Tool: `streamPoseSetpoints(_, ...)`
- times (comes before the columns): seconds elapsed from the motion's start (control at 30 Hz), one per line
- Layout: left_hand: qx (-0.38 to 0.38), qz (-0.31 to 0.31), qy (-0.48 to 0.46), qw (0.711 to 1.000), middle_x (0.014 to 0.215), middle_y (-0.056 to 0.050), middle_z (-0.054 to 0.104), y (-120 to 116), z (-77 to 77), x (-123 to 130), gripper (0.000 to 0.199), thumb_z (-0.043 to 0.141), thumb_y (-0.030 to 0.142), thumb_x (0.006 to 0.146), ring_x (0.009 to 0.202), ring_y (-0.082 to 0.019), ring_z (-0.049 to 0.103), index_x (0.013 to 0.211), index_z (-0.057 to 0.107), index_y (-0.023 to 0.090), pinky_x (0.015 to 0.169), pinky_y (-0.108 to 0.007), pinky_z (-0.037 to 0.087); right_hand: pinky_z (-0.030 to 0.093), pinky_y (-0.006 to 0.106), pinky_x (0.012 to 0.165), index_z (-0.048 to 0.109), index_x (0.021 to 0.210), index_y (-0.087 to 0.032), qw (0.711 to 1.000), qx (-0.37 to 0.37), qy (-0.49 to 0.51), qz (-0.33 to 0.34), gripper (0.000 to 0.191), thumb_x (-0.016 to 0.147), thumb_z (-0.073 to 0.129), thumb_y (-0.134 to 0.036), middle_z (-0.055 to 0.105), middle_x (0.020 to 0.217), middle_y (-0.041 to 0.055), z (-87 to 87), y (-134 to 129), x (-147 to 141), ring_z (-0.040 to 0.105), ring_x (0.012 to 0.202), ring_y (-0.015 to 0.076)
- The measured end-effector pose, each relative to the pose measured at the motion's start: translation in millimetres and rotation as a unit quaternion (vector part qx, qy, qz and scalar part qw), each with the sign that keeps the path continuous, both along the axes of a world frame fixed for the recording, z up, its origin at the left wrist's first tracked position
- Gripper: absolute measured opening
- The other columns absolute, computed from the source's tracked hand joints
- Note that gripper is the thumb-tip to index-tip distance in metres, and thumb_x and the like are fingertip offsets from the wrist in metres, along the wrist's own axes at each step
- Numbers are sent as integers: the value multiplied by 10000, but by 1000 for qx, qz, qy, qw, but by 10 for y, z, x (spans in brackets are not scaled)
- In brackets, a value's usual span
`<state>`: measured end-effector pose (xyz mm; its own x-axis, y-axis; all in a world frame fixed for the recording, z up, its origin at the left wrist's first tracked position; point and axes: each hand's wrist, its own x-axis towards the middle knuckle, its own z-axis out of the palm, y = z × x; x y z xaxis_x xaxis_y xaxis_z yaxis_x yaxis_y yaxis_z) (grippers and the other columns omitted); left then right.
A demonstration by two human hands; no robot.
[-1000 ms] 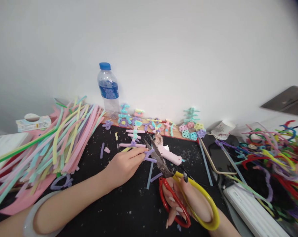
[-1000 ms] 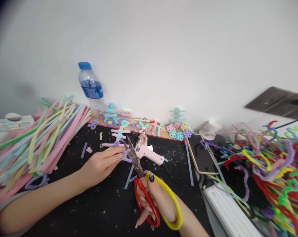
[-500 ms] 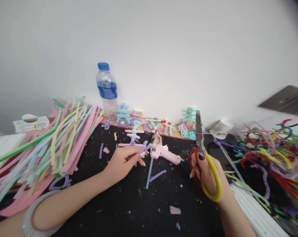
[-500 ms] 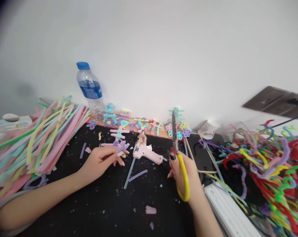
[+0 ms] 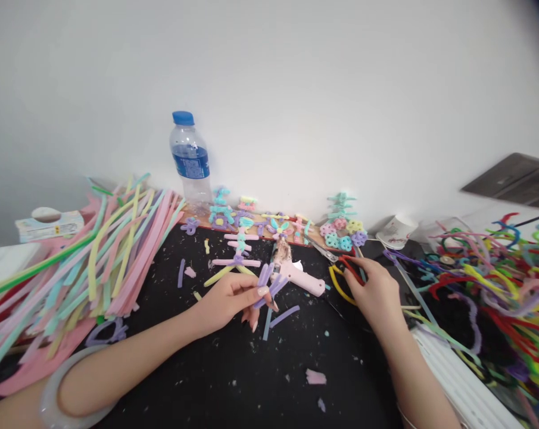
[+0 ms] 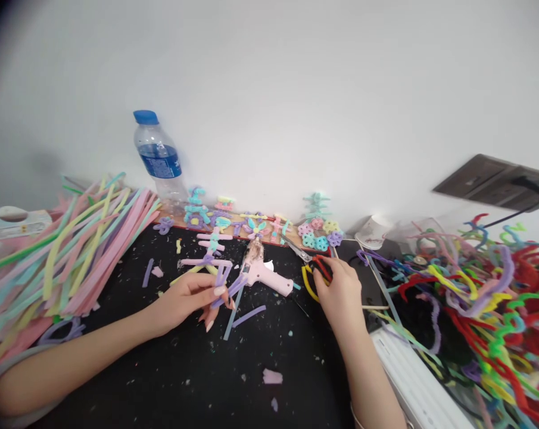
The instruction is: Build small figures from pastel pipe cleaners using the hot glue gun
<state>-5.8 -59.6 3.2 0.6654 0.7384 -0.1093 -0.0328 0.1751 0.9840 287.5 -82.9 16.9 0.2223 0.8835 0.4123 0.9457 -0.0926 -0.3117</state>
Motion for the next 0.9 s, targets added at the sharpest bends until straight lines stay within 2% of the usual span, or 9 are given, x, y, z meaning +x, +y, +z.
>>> streamPoseSetpoints(0.07,6,-17,11,1000,494,8,607,-13,12,8,318,533,412,857,423,-98,559,779,662,131,446,-186,388,467,393,814,647,959,-145,996,57,65,25,268,794,529,-319,681,953,120,51,-67,-147,623,872,254)
streamPoseSetpoints(0.1,11,-26,18,999,496,8,602,-23,20,13,322,532,412,857,427,-99,560,779,666,130,448,-187,390,485,356,764,637,974,-152,989,52,123,64,250,809,527,-305,680,908,98,70,-108,-248,627,797,220)
streamPoseSetpoints(0.2,28,-58,43,997,513,4,594,-61,44,29,328,522,402,865,439,-100,561,775,673,125,459,-190,397,482,266,608,608,1037,-178,924,-75,287,240,241,814,547,-247,651,794,37,73,-235,-598,597,657,157)
streamPoseSetpoints(0.27,41,-83,57,994,523,6,584,-85,49,39,328,516,397,870,446,-101,562,781,678,126,466,-193,400,464,249,583,620,1015,-183,884,-125,355,279,222,803,595,-246,639,750,22,37,-299,-800,578,631,145)
streamPoseSetpoints(0.4,59,-107,69,990,548,2,577,-104,49,47,324,509,392,876,468,-107,562,796,690,134,475,-198,408,380,223,466,646,818,-179,848,-160,434,260,97,823,582,-252,578,615,-12,-37,-348,-977,482,479,103)
streamPoseSetpoints(0.57,140,19,53,989,939,-54,603,-44,47,13,279,531,381,863,594,-93,531,857,723,178,537,-214,436,434,237,504,647,823,-192,827,-61,535,164,84,788,641,-268,587,578,-25,-58,-337,-909,530,488,117)
streamPoseSetpoints(0.7,113,89,71,987,717,13,516,4,14,0,284,522,385,860,527,-84,462,929,700,174,509,-220,402,477,251,568,679,837,-194,789,-18,593,160,74,780,667,-240,638,575,-16,-73,-328,-864,577,530,122)
streamPoseSetpoints(0.8,54,90,59,993,638,38,499,0,0,26,270,559,378,832,485,-80,465,923,645,138,484,-220,404,503,251,554,706,820,-189,758,-28,630,163,96,735,714,-233,674,587,-4,-87,-319,-865,603,521,122)
streamPoseSetpoints(0.9,19,60,36,997,616,43,543,-31,18,58,229,599,366,807,483,-92,536,877,578,149,465,-210,432,520,251,520,715,798,-175,754,-67,633,163,130,689,749,-236,683,561,5,-94,-322,-890,618,491,131)
